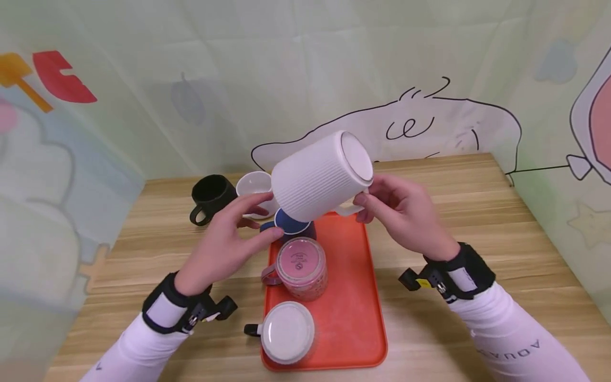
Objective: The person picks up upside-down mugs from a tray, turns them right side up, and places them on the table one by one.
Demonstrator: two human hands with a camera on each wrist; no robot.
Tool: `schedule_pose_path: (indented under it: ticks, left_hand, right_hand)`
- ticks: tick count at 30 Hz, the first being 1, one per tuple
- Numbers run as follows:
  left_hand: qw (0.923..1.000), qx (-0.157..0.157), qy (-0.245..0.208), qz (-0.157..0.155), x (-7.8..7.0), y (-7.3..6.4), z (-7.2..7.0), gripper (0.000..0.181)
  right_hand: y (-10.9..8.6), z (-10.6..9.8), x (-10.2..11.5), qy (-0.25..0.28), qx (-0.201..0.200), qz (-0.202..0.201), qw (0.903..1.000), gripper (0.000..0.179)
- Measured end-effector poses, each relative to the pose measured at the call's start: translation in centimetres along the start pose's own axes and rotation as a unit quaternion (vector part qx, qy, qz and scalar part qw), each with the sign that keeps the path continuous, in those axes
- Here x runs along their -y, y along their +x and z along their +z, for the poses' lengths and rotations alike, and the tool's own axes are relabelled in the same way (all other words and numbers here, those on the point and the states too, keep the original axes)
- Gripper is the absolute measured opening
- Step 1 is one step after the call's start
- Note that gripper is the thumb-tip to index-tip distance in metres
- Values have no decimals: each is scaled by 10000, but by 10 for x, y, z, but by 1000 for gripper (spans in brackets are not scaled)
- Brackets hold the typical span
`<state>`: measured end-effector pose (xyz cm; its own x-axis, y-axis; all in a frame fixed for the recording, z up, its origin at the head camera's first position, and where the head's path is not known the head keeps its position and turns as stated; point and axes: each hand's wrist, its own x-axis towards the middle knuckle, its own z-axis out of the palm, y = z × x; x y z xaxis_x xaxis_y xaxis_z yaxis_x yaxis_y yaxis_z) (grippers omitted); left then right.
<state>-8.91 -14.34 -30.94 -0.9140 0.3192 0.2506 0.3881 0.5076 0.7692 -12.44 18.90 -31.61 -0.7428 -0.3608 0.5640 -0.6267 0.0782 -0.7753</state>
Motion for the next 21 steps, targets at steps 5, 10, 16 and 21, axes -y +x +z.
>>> schedule_pose_path:
  ticks: [5,10,16,21]
  left_hand:
    - [9964,246,-796,-140,0,17,10,54]
    - [9899,270,-1385,-141,0,30,23,40]
    - [9702,105,-2419,9,2,39,34,27]
    - [9595,-171,-2810,-99,4,41,37,26]
  right_hand:
    - [11,15,-9,758,-117,-8,9971,37]
    - [20,34,-16,1260,-177,5,9919,29]
    - [26,56,-22,1650,-225,260,9857,20]
    - [28,67,-24,1841,-358,477,9811,20]
